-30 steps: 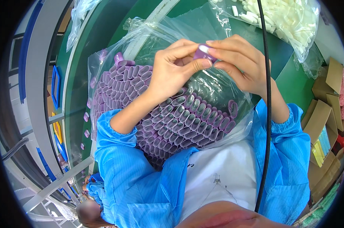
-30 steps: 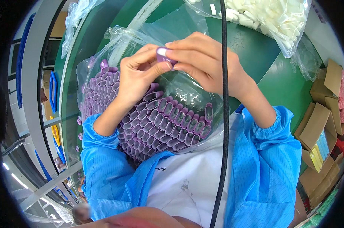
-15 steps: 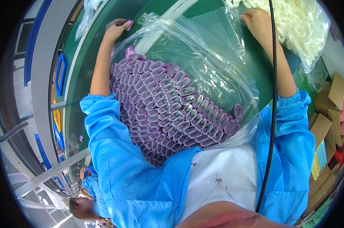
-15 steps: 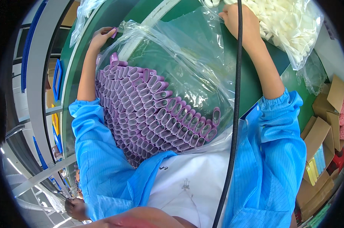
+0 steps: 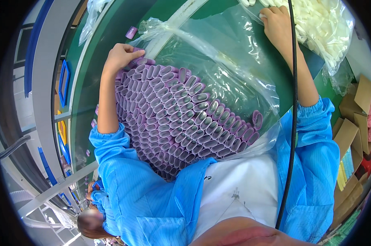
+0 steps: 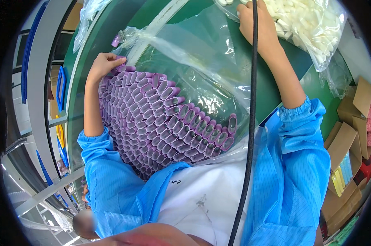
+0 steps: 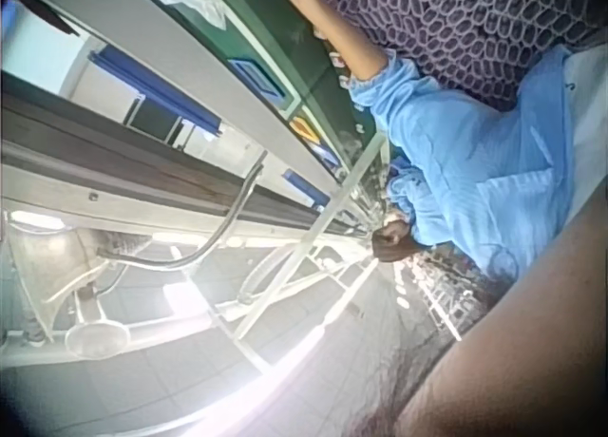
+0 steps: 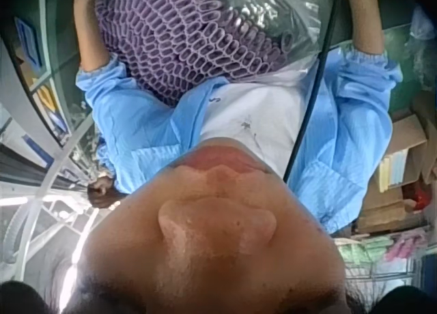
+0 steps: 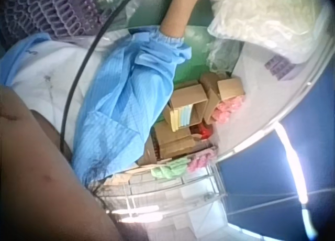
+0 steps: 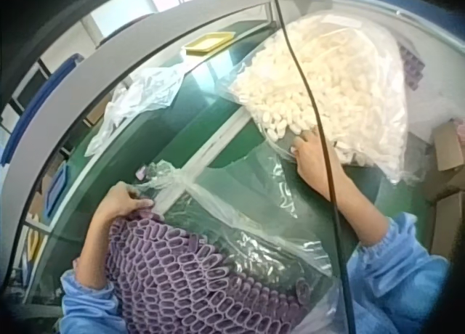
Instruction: The person repeatedly picks up small purple plastic casings and white cylindrical inserts from a green workbench. They insert the white pieces into the purple casings by hand and place the assembled units back onto the table. The process is continuous and repetitive throughout the clip.
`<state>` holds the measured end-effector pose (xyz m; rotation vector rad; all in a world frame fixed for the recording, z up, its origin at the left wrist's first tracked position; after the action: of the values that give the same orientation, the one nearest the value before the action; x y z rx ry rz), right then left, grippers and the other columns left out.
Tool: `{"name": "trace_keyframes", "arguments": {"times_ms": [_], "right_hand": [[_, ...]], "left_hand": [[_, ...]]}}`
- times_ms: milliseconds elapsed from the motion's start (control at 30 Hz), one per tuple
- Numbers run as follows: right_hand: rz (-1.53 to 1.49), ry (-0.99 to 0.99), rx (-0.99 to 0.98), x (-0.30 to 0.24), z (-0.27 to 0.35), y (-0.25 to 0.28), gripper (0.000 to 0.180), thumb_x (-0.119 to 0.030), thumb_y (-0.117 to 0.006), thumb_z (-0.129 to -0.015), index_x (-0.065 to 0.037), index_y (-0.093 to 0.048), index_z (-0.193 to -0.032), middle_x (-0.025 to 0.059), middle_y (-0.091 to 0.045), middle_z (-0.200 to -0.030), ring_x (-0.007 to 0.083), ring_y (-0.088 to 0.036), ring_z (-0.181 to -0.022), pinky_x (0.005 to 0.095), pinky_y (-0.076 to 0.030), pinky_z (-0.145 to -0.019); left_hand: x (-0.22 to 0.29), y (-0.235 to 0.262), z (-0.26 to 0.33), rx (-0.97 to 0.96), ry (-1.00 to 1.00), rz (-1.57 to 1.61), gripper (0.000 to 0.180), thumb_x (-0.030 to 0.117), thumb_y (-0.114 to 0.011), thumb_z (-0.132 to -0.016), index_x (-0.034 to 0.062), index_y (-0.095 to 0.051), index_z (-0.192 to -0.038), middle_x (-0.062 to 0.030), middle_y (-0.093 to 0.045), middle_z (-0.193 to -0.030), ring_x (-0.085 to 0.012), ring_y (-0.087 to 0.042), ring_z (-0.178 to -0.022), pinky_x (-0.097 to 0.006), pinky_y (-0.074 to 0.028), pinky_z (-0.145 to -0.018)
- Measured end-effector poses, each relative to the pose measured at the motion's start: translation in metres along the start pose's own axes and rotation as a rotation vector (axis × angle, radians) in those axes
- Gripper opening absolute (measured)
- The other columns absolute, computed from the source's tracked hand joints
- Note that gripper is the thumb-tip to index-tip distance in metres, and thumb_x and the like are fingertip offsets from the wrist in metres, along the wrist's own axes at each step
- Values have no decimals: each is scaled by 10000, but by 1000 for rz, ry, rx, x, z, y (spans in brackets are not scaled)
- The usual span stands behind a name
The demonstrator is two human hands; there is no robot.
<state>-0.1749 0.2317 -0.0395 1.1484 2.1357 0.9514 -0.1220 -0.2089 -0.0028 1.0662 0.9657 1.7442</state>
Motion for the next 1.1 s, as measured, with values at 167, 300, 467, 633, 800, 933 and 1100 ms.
{"name": "trace_keyframes", "arguments": {"times_ms": [167, 300, 467, 633, 800, 933, 1100], "right_hand": [[-291, 124, 311, -52, -13, 72, 152, -32, -682, -830, -3, -632, -970, 163, -645, -843, 306, -646, -713, 347, -508, -626], [-835, -43, 108, -94, -19, 82, 137, -71, -722, -812, -17, -661, -921, 108, -659, -841, 231, -655, -732, 324, -514, -666], [-1059, 166, 134, -131, -14, 87, 104, -47, -714, -802, -23, -693, -901, 86, -664, -841, 229, -648, -760, 328, -517, -673], [-933, 211, 136, -128, -4, 86, 111, 4, -705, -752, -19, -695, -860, 80, -657, -838, 253, -616, -800, 351, -510, -679], [-917, 233, 160, -127, -2, 88, 105, 18, -700, -747, -15, -688, -845, 80, -652, -826, 257, -612, -784, 345, -506, -661], [-915, 197, 186, -127, 1, 88, 101, 10, -714, -748, -17, -687, -842, 78, -650, -817, 253, -612, -755, 339, -500, -641], [-964, 209, 155, -122, 7, 92, 146, 7, -724, -753, -26, -710, -895, 80, -676, -861, 242, -629, -764, 328, -507, -648]], "left_hand": [[63, 6, 48, 215, -161, 80, 310, 304, -791, -784, 19, -749, -899, -18, -643, -678, -79, -533, -577, -241, -405, -552], [142, 2, 100, 273, -445, 290, 268, 240, -787, -787, 59, -754, -981, -33, -686, -802, -87, -560, -624, -239, -418, -594], [181, -24, 114, 432, -831, 300, 253, 146, -814, -727, 65, -751, -958, -72, -707, -865, -225, -641, -837, -327, -497, -732], [190, -41, 118, 464, -873, 375, 246, 128, -814, -723, 49, -745, -945, -84, -699, -847, -236, -653, -735, -311, -505, -650], [193, -48, 120, 476, -864, 426, 246, 119, -805, -728, 40, -743, -952, -84, -686, -838, -235, -642, -728, -320, -500, -644], [197, -46, 126, 569, -926, 318, 254, 109, -795, -725, 35, -739, -962, -81, -678, -834, -238, -633, -715, -327, -498, -639], [198, -44, 126, 524, -949, 327, 256, 109, -791, -728, 46, -742, -971, -83, -683, -851, -241, -640, -747, -317, -505, -656]]}}
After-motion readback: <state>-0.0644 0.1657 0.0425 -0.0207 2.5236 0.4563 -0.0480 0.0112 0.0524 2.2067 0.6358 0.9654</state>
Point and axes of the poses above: each hand's wrist, its own z-axis away from the middle knuckle, its own y-axis out of the back of the hand, x = y × z, the point moved 6 cm from there along -z, towards the middle knuckle
